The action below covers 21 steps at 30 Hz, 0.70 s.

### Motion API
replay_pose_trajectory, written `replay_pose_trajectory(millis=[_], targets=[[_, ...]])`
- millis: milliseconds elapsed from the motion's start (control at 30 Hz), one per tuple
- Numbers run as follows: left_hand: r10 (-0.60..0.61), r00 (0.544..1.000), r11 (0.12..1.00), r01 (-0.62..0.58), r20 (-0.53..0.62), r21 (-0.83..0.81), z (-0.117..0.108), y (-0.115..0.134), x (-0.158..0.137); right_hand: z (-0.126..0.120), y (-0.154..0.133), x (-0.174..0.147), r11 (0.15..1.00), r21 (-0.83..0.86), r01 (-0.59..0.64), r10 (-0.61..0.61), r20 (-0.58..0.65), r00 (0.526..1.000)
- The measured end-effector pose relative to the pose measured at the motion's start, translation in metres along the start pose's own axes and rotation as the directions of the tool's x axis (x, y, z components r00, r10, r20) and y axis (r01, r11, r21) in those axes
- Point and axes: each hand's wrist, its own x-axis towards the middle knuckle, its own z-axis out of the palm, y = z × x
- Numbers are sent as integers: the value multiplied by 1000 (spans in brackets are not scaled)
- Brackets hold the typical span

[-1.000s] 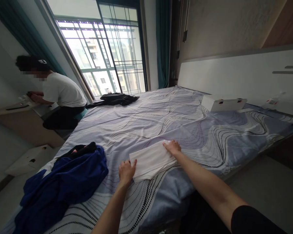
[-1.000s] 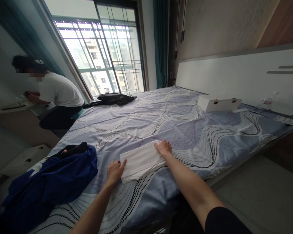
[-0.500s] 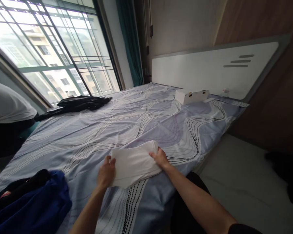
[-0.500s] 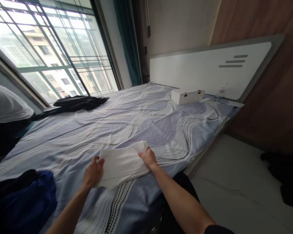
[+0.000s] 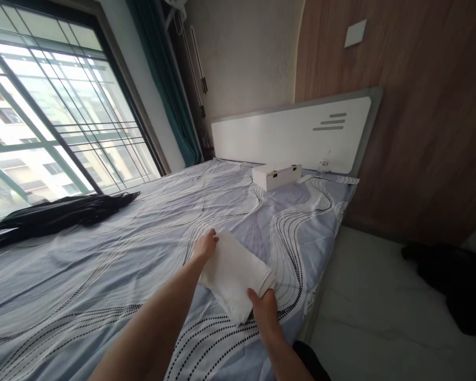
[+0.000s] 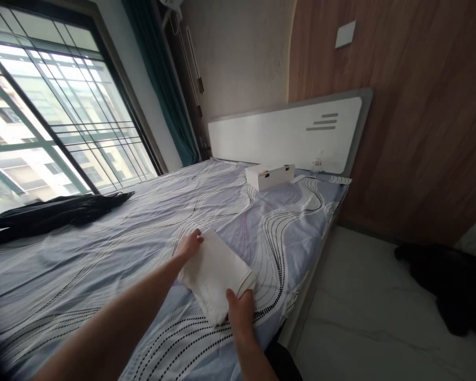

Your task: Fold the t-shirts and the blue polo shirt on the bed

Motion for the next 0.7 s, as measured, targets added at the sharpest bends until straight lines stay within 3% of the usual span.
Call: replay_pose_trajectory(millis=[67, 133, 233, 300, 367, 467, 533, 633, 700], targets=[[-37, 999, 999, 37, -7, 23, 27, 8, -8, -21, 1, -4, 975, -222, 29, -15, 64, 998], [-56, 997, 997, 59, -52, 45, 53, 13, -20, -50, -7, -9, 890, -441, 112, -49, 152, 987], [101, 989, 994, -95, -107, 60, 80, 21, -35, -73, -39, -9, 773, -581, 256, -149, 225, 963], [281, 958, 959, -280, -50, 35, 88, 24, -37, -59, -64, 1, 744, -563, 360, -313, 182, 932], [391, 919, 920, -392, 56, 3, 89, 24, -36, -26, -76, 14, 689, -550, 471, -462, 167, 871], [395, 909, 915, -402, 131, 28, 90, 19, -31, 21, -64, 28, 626, -613, 482, -384, 296, 875], [371, 922, 925, -378, 113, 48, 92, 16, -30, 34, -45, 28, 581, -661, 476, -325, 348, 879], [335, 939, 940, -339, 71, 46, 95, 15, -29, 28, -26, 23, 542, -708, 453, -297, 343, 891], [244, 970, 969, -245, 13, 38, 93, 14, -29, 16, -23, 22, 543, -726, 423, -279, 319, 906]])
